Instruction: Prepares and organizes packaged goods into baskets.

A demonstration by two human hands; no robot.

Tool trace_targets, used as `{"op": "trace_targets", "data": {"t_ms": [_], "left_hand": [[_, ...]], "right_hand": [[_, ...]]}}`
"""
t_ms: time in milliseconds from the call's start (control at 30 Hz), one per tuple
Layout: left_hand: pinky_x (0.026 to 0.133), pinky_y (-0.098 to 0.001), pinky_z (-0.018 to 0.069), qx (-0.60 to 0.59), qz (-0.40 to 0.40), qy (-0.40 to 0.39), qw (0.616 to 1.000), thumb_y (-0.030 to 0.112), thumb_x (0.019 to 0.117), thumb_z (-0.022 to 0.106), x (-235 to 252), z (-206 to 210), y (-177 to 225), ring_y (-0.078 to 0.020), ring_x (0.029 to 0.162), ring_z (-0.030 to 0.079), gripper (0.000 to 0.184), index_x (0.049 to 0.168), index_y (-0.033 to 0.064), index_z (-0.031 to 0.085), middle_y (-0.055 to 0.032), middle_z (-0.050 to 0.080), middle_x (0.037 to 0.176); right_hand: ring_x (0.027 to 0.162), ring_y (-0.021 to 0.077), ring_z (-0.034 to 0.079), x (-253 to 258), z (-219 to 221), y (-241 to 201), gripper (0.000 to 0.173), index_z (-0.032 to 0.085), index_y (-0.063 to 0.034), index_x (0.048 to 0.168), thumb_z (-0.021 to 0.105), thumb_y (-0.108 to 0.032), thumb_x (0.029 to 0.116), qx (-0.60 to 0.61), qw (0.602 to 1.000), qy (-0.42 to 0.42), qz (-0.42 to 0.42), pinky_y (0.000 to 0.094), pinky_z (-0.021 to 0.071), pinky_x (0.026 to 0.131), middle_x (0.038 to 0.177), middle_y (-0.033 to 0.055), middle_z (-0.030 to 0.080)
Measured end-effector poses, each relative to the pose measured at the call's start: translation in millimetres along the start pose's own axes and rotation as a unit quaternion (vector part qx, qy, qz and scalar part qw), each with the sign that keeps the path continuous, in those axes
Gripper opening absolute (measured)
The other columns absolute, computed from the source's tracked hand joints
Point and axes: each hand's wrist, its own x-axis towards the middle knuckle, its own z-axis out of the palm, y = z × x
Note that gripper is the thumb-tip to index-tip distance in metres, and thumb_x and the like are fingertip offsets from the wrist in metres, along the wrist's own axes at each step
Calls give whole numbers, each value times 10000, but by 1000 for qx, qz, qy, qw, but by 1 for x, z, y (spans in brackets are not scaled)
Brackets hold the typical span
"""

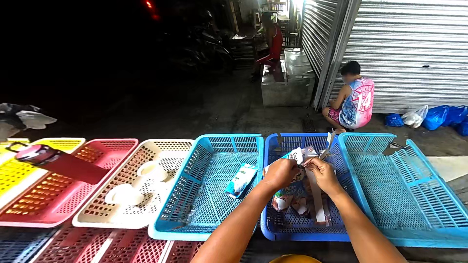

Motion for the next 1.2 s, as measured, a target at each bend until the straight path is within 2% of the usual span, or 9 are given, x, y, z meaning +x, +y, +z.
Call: {"op": "trace_targets", "data": {"t_ms": [300,500,600,700,833,1000,1200], "left_hand": [[910,-601,503,29,-63,-22,997,253,1034,540,9,-3,2,-360,1058,671,289,1066,17,703,-186,705,1052],[875,-635,510,54,-98,-25,993,268,1028,541,3,5,10,-399,1070,671,296,1079,19,692,-208,702,1070],[877,-623,509,39,-83,-13,996,291,1032,537,0,7,12,-383,1058,677,315,1098,28,698,-193,708,1065],[889,-609,505,14,-57,-11,998,355,1008,605,0,7,10,-360,1033,678,342,1077,36,707,-173,713,1037],[957,-614,495,-11,-20,-34,999,427,972,677,1,4,0,-341,1090,678,382,1124,85,753,-151,733,1097],[967,-590,498,-66,-38,-41,996,331,973,677,5,2,-10,-255,1093,686,248,1103,149,783,-73,752,1104],[967,-546,497,-83,-31,-12,996,295,1002,649,12,-1,-12,-245,1056,684,244,1122,113,758,-84,744,1080]], "right_hand": [[954,62,686,-1,1,3,210,725,32,1025,527,-35,1020,14,1000,0,-17,223,553,922,988,91,732],[975,94,689,-2,-2,6,207,733,24,1021,539,-47,1016,5,1000,4,-5,254,554,939,995,98,734],[977,94,689,-1,-2,7,209,737,22,1024,542,-53,1017,0,1000,4,-7,252,549,940,994,98,737],[976,92,689,0,-1,5,208,736,23,1029,544,-56,1017,1,1000,2,-5,251,550,939,997,98,736],[955,77,690,-1,0,5,203,733,28,1020,545,-48,1014,10,1000,8,-11,237,556,921,977,93,736],[947,75,694,-3,1,5,190,738,31,1009,570,-57,1006,16,1000,12,-11,244,563,914,972,92,742],[950,55,690,-2,0,4,181,737,32,1014,581,-58,1005,25,1000,7,-10,225,556,917,978,86,743]]}}
